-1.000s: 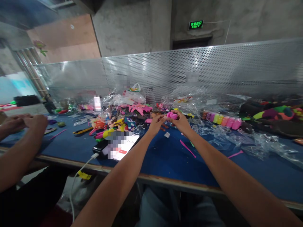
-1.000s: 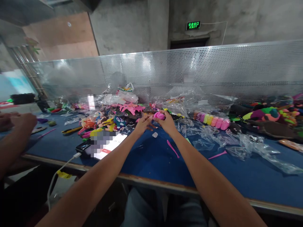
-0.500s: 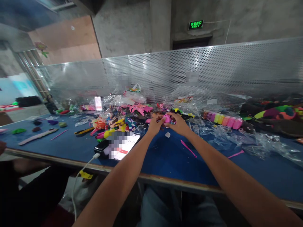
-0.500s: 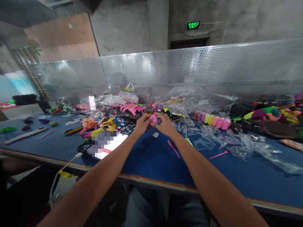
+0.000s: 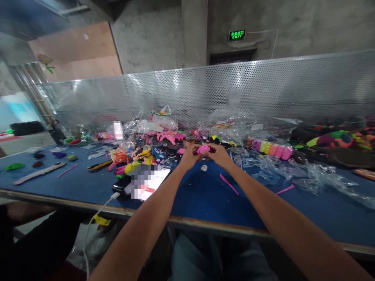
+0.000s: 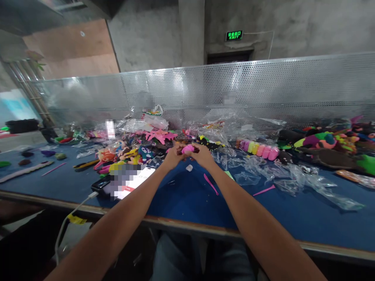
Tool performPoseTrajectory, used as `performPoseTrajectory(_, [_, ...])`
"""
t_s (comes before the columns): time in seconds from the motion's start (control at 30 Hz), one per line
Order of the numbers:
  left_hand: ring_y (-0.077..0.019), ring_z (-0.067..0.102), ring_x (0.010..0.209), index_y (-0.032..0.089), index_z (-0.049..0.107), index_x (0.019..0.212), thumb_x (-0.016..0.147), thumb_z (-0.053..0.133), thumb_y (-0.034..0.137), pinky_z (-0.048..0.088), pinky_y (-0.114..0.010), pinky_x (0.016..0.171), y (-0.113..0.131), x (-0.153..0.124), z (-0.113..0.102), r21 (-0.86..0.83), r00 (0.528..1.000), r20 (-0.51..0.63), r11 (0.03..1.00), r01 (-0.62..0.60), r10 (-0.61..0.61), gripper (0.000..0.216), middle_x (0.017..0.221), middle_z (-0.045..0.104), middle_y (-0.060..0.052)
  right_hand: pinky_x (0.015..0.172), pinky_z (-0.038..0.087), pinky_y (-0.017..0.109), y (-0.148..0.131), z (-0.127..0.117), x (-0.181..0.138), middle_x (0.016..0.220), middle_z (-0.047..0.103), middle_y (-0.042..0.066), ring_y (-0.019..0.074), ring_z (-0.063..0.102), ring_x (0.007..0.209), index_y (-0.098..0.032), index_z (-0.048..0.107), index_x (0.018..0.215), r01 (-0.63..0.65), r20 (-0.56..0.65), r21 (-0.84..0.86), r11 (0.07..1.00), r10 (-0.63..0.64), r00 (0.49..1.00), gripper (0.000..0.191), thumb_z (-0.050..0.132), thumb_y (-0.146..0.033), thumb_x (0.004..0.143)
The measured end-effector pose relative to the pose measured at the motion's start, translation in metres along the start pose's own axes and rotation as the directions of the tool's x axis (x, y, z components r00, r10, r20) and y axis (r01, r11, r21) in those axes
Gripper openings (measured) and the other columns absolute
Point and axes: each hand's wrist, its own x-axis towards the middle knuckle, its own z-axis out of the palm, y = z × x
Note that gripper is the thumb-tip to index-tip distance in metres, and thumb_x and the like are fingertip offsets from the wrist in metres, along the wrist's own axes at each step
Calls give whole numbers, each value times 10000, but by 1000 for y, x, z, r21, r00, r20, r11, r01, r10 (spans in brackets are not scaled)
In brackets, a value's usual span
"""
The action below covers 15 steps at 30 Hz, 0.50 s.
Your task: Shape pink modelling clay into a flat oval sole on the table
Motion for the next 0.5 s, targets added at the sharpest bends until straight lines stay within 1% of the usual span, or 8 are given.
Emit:
performPoseTrajectory(0.1, [-106, 590, 591, 118, 609, 889, 623, 809, 302, 495, -221, 546, 5, 2, -3, 27, 1000, -23, 1000, -12, 12, 380, 795, 675, -39, 578, 555, 303, -1, -2, 4, 755, 684, 13, 168, 626, 616, -180, 724, 864, 29, -29, -36, 999, -30, 999, 282, 687, -406, 700])
performPoseTrajectory(0.2, [-86, 556, 488, 115, 632, 843, 685, 770, 321, 485, -218, 528, 11, 4, -5, 40, 998, -51, 999, 22, -20, 294, 651, 642, 1, 557, 544, 310, 0, -8, 12, 664, 658, -1, 166, 613, 557, -163, 729, 828, 21, -200, 5, 1000, -20, 980, 344, 698, -473, 681])
performPoseTrajectory(0.27, [-84, 557, 458, 116, 639, 852, 721, 741, 344, 485, -217, 512, 12, 4, -6, 33, 997, -68, 998, 47, -45, 282, 651, 648, 0, 543, 537, 312, 2, -14, 17, 635, 641, -8, 157, 595, 526, -149, 727, 823, 35, -342, 64, 997, -11, 939, 380, 709, -492, 659])
performPoseTrajectory(0.33, [-83, 559, 430, 126, 627, 865, 743, 719, 378, 476, -215, 470, 11, 4, -6, 23, 994, -88, 997, 70, -68, 295, 714, 677, -16, 532, 532, 304, 4, -19, 19, 663, 644, -7, 141, 574, 519, -143, 725, 844, 70, -476, 124, 990, -3, 879, 396, 711, -490, 654])
performPoseTrajectory(0.4, [-83, 540, 380, 141, 598, 853, 758, 699, 418, 448, -210, 413, 8, 3, -6, 10, 989, -116, 995, 97, -95, 310, 699, 673, -11, 521, 521, 287, 3, -24, 18, 693, 651, -2, 130, 560, 526, -142, 727, 862, 96, -570, 139, 986, 1, 822, 401, 711, -486, 657])
performPoseTrajectory(0.43, [-85, 525, 356, 147, 580, 841, 766, 688, 436, 433, -207, 389, 7, 2, -6, 0, 986, -131, 994, 108, -107, 317, 655, 654, 2, 514, 512, 278, 2, -25, 17, 702, 654, 1, 128, 556, 532, -143, 730, 869, 100, -590, 131, 986, -4, 807, 406, 714, -489, 656])
performPoseTrajectory(0.47, [-88, 514, 338, 153, 565, 834, 775, 675, 450, 424, -207, 375, 7, 2, -6, -13, 982, -145, 993, 118, -118, 322, 610, 627, 16, 508, 504, 269, 1, -24, 15, 708, 658, 4, 128, 557, 542, -144, 734, 871, 99, -584, 120, 988, -10, 812, 416, 716, -499, 655])
performPoseTrajectory(0.5, [-92, 509, 330, 157, 553, 834, 785, 661, 462, 425, -210, 370, 7, 1, -5, -29, 979, -160, 992, 127, -130, 327, 582, 603, 28, 503, 497, 263, 0, -23, 13, 714, 662, 8, 131, 561, 552, -146, 738, 873, 91, -549, 112, 990, -15, 835, 429, 716, -514, 653])
